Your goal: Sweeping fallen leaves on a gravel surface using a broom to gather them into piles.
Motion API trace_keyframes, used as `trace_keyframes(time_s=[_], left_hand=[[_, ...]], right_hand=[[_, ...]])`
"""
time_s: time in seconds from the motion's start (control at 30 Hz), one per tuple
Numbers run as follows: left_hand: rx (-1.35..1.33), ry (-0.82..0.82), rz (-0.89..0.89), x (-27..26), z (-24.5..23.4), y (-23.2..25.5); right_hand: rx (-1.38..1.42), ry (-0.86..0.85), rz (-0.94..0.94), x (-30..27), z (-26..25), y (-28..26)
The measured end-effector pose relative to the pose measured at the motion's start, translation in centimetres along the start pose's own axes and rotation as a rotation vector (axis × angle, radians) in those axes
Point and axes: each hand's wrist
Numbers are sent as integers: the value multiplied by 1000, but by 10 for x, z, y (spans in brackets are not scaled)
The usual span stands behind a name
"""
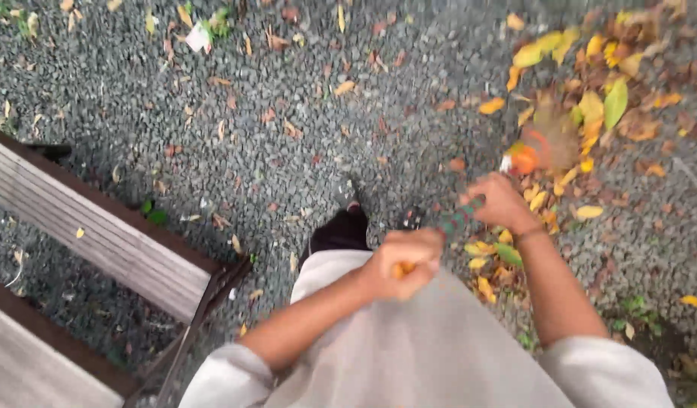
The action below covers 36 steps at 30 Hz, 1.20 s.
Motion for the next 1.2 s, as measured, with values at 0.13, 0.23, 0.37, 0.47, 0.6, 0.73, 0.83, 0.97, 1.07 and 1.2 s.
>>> trace_keyframes(time_s=[0.13,0.23,0.37,0.47,0.6,0.73,0.83,0.97,1.07,1.2], left_hand=[[-44,37,-1,-4,-40,48],[-14,-58,161,-6,-64,103],[135,-7,140,-3,-99,105],[344,61,98,4,-122,99],[646,152,26,16,-147,80],[601,77,-70,13,-167,12],[418,11,-38,13,-182,45],[145,-15,-39,-16,-194,20],[-3,121,-62,-27,-202,-30],[-129,148,-15,-9,-209,-5]], right_hand=[[-14,78,30,20,-36,-96],[142,108,-229,55,-25,-191],[367,143,-368,114,40,-269],[685,198,-420,157,99,-312],[798,91,-383,220,148,-312],[687,-135,-282,261,205,-230],[495,-109,-298,221,143,-221],[342,95,-363,173,99,-149],[166,126,-155,155,64,-101],[31,223,-24,152,29,-148]])
Point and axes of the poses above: each hand's wrist, its own x-axis towards the middle knuckle, its own z-axis out of the palm, y = z × x, and after that the axes turned 10 degrees about x, right-handed
